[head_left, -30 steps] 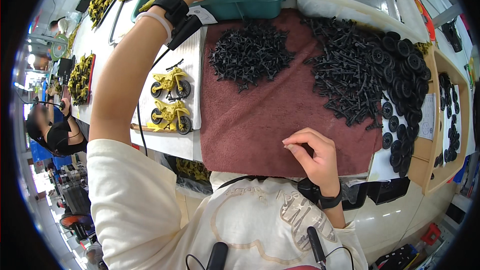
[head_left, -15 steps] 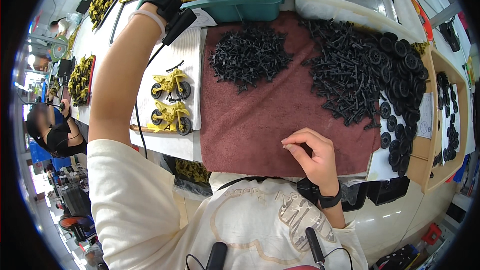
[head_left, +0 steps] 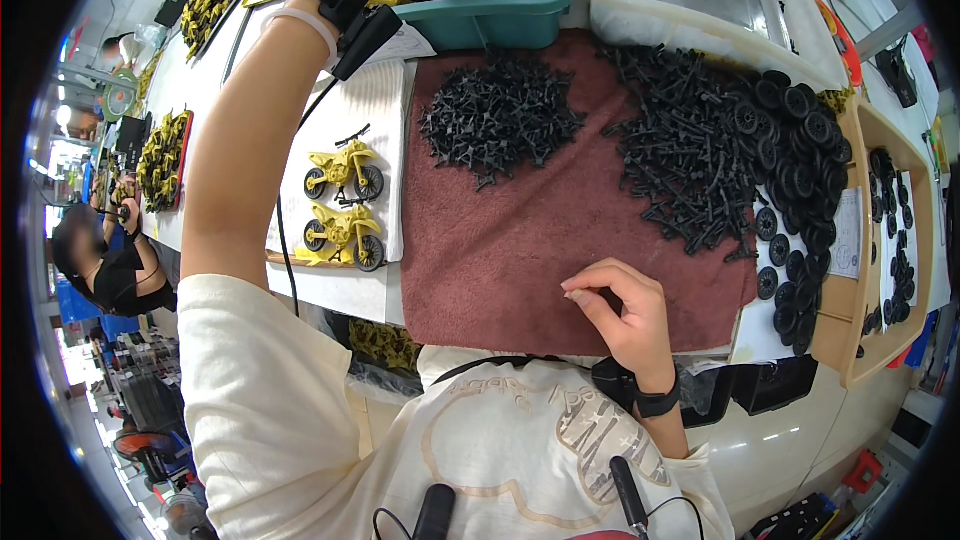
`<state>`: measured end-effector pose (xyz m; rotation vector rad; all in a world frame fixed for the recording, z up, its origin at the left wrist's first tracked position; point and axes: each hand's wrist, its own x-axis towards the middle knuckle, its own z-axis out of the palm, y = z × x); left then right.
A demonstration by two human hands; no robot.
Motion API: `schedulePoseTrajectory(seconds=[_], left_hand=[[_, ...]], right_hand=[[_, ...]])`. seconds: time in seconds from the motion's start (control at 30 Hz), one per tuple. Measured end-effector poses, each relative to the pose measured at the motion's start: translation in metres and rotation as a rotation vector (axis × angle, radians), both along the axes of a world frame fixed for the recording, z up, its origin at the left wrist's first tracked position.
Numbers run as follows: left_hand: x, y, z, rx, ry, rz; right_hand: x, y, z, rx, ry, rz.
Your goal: The person gathers motorcycle frames and wheels from bins and places them on a cloth. They then pick up a frame and press wheels into the front and rear axle slots, repeating the process for multiple motorcycles.
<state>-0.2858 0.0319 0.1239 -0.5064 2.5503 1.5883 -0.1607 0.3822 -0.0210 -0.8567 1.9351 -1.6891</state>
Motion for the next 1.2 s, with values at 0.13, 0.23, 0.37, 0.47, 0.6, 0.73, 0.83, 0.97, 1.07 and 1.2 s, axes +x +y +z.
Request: schedulePoseTrajectory(seconds=[0.13,0.23,0.37,0.47,0.6,0.73,0.83,0.97,1.07,1.2], left_hand=[[-0.013,-0.014,-0.011,0.043,0.013,0.014],[-0.021,-0.020,-0.015,0.062,0.012,0.042],[-0.024,-0.028,-0.014,0.196,0.072,0.021],[-0.018,-0.022,-0.004,0.181,0.146,0.069],[-0.002,-0.013,0.007,0.237,0.181,0.014],[0.021,0.010,0.015,0.220,0.161,-0.028],[0.032,0.020,0.019,0.245,0.112,-0.049],[0.044,0.025,0.005,0.307,0.140,-0.098],[0.048,0.029,-0.001,0.277,0.173,-0.201],[0.052,0.038,-0.008,0.080,0.062,-0.301]], right_hand=[[0.000,0.001,0.000,0.004,-0.002,0.008],[-0.001,0.000,-0.002,-0.002,0.009,0.005],[-0.001,0.000,0.000,0.004,-0.007,0.008],[-0.001,0.000,-0.002,-0.013,0.010,0.013],[0.000,0.000,-0.001,-0.001,-0.002,0.012],[-0.001,0.000,-0.002,-0.005,0.002,0.012],[-0.001,0.001,-0.003,-0.001,0.011,0.009],[0.000,0.000,-0.002,0.004,0.005,0.017],[0.000,0.000,-0.001,0.007,-0.008,0.016],[0.000,0.001,-0.002,0.012,-0.012,0.006]])
